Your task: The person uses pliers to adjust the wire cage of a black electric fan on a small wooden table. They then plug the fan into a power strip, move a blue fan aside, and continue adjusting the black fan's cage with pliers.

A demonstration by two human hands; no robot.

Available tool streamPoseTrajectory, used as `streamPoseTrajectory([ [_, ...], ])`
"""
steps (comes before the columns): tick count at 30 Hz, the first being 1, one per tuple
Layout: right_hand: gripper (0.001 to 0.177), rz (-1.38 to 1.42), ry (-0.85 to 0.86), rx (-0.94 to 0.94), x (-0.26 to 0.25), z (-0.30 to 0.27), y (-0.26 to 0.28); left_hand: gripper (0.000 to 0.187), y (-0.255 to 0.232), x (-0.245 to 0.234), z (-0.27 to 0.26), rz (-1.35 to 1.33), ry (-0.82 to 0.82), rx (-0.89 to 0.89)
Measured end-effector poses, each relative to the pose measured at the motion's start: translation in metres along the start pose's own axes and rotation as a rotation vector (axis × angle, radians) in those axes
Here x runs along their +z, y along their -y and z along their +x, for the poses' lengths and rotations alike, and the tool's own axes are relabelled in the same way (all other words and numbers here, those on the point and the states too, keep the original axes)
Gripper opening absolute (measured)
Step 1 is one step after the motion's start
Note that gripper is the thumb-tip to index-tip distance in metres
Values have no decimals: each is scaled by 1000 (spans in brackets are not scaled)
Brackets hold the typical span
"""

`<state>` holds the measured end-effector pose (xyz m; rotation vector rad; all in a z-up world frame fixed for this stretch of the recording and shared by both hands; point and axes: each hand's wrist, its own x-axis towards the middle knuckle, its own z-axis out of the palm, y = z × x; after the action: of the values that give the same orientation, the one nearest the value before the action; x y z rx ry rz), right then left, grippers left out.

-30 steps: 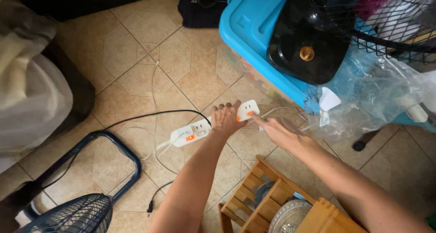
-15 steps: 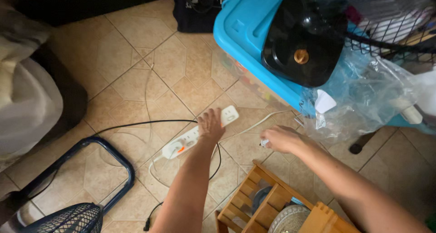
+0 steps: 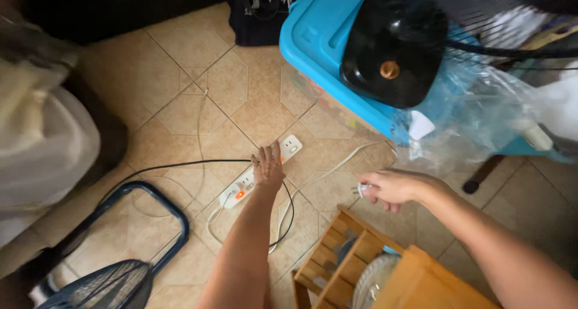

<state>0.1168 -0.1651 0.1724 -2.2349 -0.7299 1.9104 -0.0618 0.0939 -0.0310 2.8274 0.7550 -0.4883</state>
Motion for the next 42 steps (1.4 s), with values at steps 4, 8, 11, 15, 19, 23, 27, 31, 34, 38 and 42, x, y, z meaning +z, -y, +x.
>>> streamPoseTrajectory([
  [4, 36, 275, -88, -26, 18, -86, -33, 78, -10, -76, -45, -81, 108, 14],
  [8, 35, 638, -339, 20, 17, -209, -75, 65, -34, -143, -88, -218, 195, 121],
  [11, 33, 941, -646, -67, 16, -305, -98, 59, -70, -204, -116, -342, 177, 190],
  [15, 26, 1166, -945, -376, 15, -384, -99, 50, -136, -315, -161, -568, 153, 335],
  [19, 17, 913, -1431, -249, 4, -429, -91, 21, -192, -464, -214, -610, -106, 526],
  [23, 15, 1096, -1574, -252, -35, -450, -97, 39, -223, -614, -224, -646, -770, 731],
  [27, 22, 1329, -1482, -326, -58, -441, -90, 61, -257, -728, -172, -531, -926, 703],
  [31, 22, 1356, -1399, -324, -55, -431, -74, 56, -288, -780, -103, -375, -680, 614],
  [34, 24, 1475, -1370, -317, -56, -432, -66, 81, -298, -790, -51, -219, -154, 379],
  [38, 29, 1804, -1276, -472, -79, -440, -53, 95, -267, -779, 2, -521, 94, 69],
  [42, 33, 1794, -1180, -567, -129, -427, -17, 97, -197, -745, 11, -762, 18, -187],
])
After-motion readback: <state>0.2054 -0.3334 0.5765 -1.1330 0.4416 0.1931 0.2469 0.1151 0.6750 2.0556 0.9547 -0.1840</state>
